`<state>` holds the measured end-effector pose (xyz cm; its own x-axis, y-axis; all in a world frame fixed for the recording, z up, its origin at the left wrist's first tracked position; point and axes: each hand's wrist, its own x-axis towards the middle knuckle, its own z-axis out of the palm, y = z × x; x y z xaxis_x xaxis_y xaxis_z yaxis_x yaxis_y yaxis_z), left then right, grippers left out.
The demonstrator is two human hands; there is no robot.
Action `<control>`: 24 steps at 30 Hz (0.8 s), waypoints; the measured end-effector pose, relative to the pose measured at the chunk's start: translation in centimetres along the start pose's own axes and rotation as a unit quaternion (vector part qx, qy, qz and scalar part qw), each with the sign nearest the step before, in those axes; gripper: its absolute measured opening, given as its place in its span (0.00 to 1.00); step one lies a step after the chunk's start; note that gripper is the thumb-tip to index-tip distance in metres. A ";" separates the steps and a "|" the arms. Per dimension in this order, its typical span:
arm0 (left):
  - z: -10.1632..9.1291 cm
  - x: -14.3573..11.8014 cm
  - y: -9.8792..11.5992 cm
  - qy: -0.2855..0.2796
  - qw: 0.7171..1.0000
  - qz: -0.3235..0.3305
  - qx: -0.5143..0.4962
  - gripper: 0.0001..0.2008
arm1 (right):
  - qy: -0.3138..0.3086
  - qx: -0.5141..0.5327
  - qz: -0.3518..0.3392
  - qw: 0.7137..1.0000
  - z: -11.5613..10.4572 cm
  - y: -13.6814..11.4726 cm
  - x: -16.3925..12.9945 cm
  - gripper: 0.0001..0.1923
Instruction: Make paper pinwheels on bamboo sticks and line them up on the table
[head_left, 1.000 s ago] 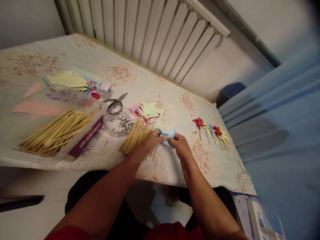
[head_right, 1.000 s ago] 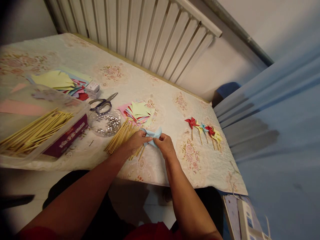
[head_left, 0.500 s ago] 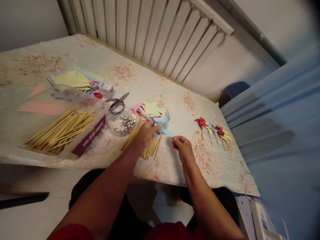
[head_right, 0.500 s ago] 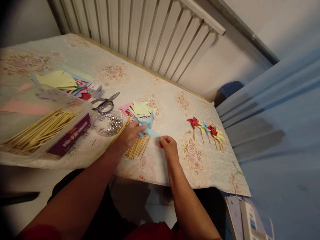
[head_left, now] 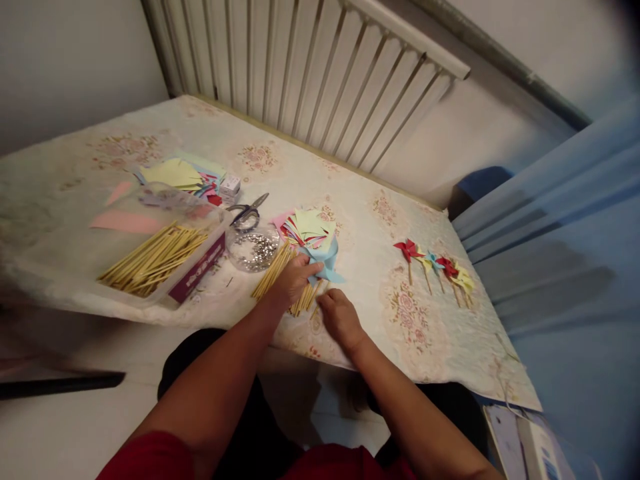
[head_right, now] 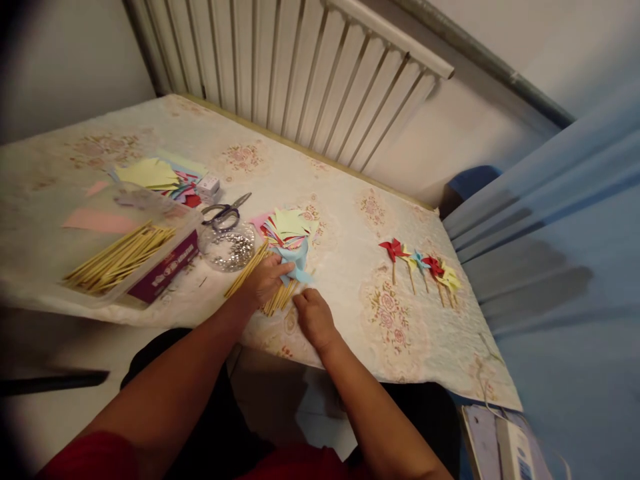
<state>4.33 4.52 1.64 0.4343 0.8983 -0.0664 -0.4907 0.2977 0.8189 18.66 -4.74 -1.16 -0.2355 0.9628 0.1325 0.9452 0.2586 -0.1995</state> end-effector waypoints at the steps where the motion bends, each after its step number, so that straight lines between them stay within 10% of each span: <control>1: 0.1 -0.5 -0.1 0.001 1.000 -0.010 -0.008 0.14 | -0.013 -0.022 -0.007 1.000 -0.1 0.0 -0.1 0.12; 16: -0.2 -11.7 -3.2 0.014 0.997 -0.071 -0.023 0.15 | -0.038 -0.154 -0.022 0.987 -1.9 3.3 -4.4 0.08; 21: -0.1 -12.9 -4.4 0.009 0.996 -0.082 0.013 0.14 | 0.000 -0.023 0.096 0.995 -3.0 4.5 -5.5 0.08; 24: -0.3 -12.9 -4.7 0.031 0.996 -0.073 0.037 0.15 | 0.065 0.196 0.217 0.954 -4.9 4.9 -6.3 0.05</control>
<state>0.84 -8.35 -1.48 0.4494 0.8655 -0.2214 -0.3670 0.4048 0.8375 25.91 -9.92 1.82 0.2126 0.9746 0.0703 0.7844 -0.1273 -0.6070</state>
